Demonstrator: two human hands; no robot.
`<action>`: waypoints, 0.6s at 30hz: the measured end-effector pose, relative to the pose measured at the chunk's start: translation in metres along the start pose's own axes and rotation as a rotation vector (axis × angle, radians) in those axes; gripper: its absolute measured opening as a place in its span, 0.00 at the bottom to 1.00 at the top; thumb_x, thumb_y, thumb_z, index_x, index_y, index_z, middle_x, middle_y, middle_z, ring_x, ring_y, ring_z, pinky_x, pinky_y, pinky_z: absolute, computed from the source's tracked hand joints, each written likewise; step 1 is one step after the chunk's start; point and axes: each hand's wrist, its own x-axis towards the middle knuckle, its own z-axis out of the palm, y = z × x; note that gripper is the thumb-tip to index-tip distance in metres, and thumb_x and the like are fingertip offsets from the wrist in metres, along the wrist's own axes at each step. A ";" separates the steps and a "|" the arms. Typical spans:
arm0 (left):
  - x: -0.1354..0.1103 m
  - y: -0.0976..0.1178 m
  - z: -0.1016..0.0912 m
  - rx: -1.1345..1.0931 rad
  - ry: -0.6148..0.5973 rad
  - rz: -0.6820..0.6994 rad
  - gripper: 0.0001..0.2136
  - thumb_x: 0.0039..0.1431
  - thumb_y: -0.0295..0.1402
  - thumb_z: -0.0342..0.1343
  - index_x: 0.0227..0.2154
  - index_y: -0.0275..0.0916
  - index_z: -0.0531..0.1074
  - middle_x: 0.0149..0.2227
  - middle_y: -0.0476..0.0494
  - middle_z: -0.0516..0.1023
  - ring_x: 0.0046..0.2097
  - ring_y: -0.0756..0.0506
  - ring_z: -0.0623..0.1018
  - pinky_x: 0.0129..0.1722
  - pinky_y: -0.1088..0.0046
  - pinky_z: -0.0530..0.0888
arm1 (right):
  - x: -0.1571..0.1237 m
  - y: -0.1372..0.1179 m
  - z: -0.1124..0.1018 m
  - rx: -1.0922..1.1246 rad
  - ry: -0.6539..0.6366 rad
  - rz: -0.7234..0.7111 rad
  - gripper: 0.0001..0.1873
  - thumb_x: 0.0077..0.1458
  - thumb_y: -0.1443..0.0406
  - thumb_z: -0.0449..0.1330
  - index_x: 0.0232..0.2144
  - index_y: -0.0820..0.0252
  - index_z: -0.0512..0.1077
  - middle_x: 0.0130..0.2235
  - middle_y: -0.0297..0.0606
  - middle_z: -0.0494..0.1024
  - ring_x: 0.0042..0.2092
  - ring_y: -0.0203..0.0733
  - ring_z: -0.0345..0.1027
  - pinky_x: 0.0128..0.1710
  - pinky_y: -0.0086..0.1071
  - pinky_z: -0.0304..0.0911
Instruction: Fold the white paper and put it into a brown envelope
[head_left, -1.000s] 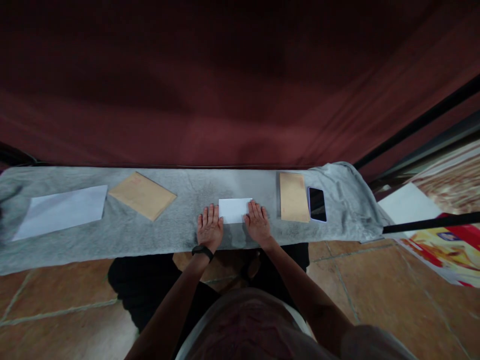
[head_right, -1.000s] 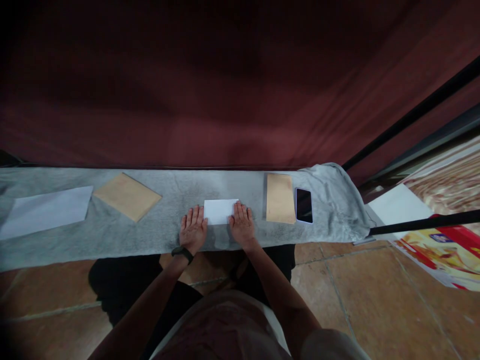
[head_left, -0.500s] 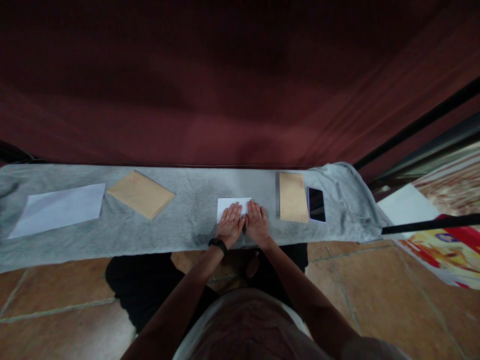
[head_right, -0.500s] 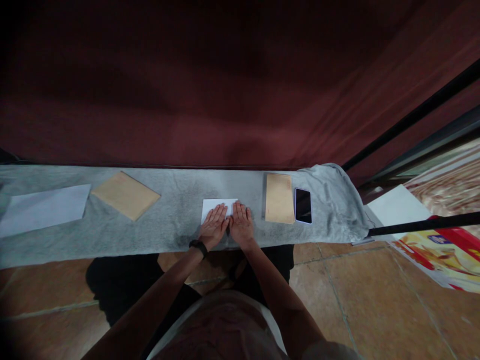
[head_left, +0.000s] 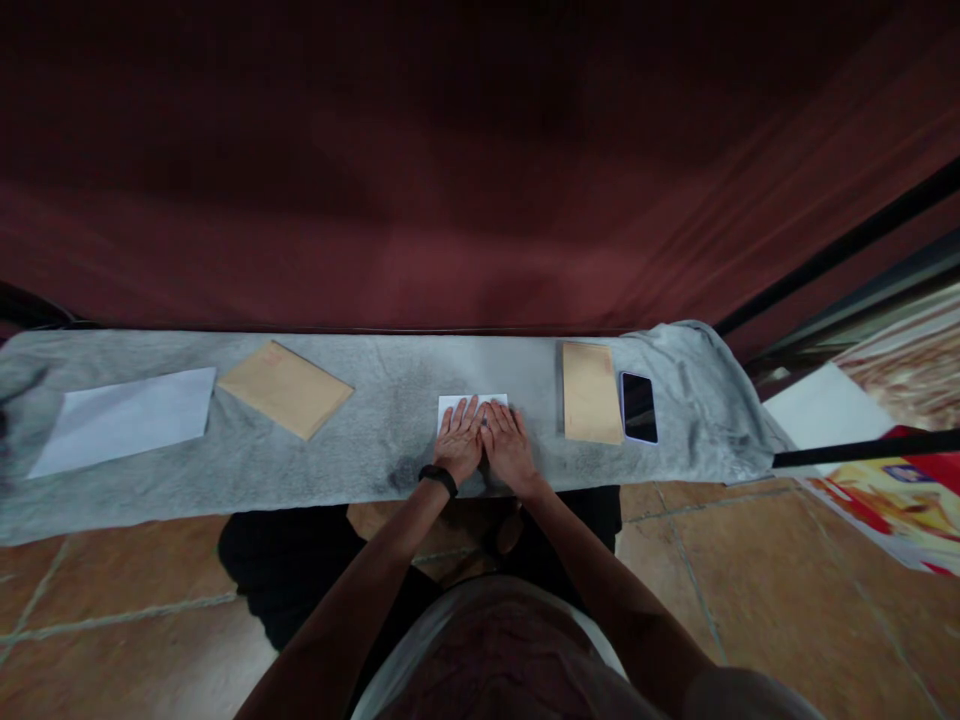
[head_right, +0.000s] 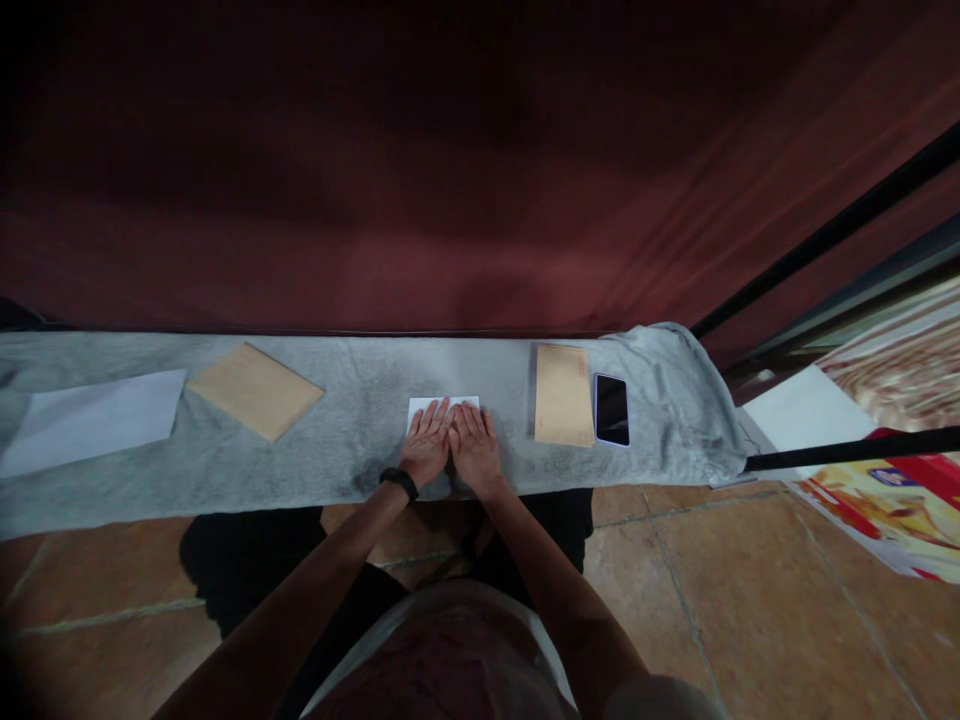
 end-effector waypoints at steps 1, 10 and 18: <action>0.000 -0.001 0.000 -0.005 -0.002 0.009 0.27 0.67 0.28 0.38 0.69 0.37 0.55 0.72 0.42 0.54 0.73 0.41 0.50 0.71 0.53 0.49 | 0.001 -0.002 0.001 0.007 -0.007 -0.013 0.27 0.72 0.61 0.42 0.68 0.64 0.55 0.69 0.46 0.60 0.70 0.46 0.50 0.70 0.48 0.42; -0.002 -0.009 0.001 0.005 0.057 -0.057 0.27 0.69 0.35 0.38 0.69 0.32 0.54 0.71 0.36 0.55 0.73 0.41 0.51 0.71 0.56 0.49 | 0.014 0.009 0.000 -0.066 -0.021 -0.020 0.29 0.71 0.59 0.46 0.69 0.67 0.54 0.70 0.49 0.57 0.70 0.50 0.49 0.69 0.51 0.43; -0.010 -0.027 -0.002 0.037 0.075 -0.137 0.30 0.70 0.41 0.38 0.69 0.30 0.51 0.71 0.33 0.53 0.73 0.39 0.51 0.70 0.54 0.50 | 0.013 0.018 -0.003 -0.095 0.004 0.041 0.31 0.71 0.58 0.45 0.69 0.68 0.53 0.70 0.50 0.56 0.70 0.52 0.49 0.69 0.50 0.42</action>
